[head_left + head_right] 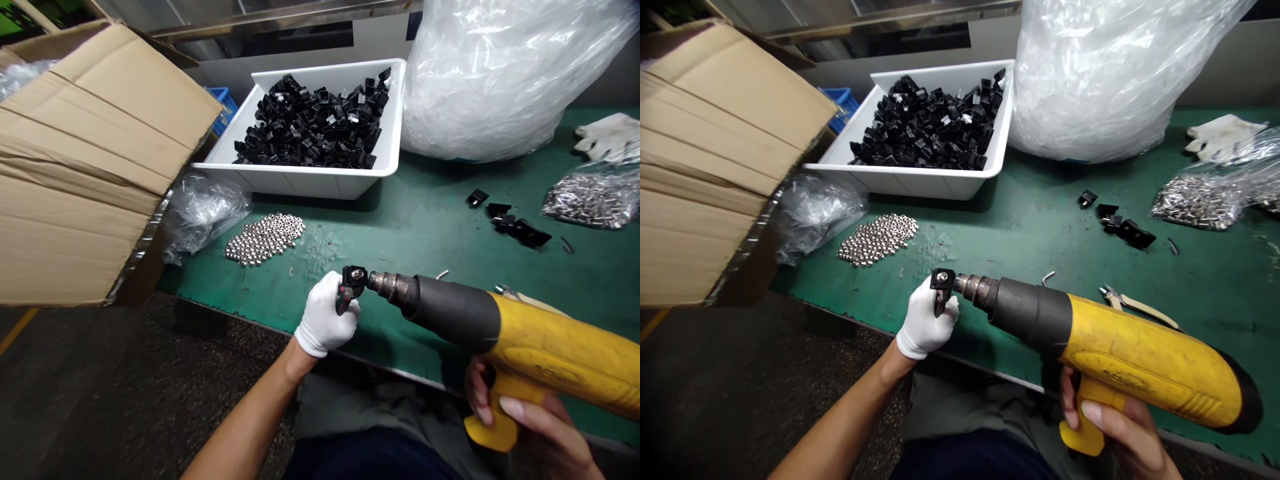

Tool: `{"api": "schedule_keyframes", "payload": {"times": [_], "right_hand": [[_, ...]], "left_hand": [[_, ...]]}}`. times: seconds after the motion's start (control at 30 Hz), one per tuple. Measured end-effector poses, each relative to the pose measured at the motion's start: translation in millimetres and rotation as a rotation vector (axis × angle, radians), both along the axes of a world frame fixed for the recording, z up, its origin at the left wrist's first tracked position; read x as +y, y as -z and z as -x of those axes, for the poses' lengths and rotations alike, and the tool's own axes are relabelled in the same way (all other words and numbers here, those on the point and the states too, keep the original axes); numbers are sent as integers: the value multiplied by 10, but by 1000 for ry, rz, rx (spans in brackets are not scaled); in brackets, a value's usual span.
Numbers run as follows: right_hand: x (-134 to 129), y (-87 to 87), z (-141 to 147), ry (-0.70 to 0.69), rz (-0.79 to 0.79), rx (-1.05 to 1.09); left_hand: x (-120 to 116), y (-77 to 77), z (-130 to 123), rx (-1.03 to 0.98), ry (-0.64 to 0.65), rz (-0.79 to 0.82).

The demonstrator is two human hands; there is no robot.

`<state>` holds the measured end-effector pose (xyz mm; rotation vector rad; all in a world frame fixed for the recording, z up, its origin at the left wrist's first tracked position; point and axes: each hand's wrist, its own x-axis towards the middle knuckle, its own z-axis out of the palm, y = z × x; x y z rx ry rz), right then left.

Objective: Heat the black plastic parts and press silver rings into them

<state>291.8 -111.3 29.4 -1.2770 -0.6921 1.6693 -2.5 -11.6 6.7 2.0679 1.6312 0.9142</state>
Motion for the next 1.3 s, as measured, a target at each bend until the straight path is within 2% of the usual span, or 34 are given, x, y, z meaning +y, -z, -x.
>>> {"api": "schedule_keyframes", "payload": {"times": [0.1, 0.33, 0.57, 0.73, 0.97, 1.03, 1.17, 1.3], "right_hand": [[-4, -20, 41, 71, 19, 16], [16, -154, 129, 100, 1, -43], [10, -44, 37, 37, 13, 41], [9, -38, 68, 125, -18, 59], [11, 66, -46, 31, -25, 159], [20, 47, -11, 47, -24, 137], [29, -72, 116, 178, -4, 53], [18, -140, 137, 159, 13, 45]], "left_hand": [[4, -6, -1, -1, -1, -15], [3, -1, 1, 0, 0, -20], [2, 9, -2, -5, 9, -38], [2, -3, -3, -16, 5, -16], [4, -4, 0, -27, 26, 34], [3, -4, -1, -33, 29, 43], [-3, 0, -5, -35, 27, 49], [-4, -3, -10, -30, 27, 58]]}}
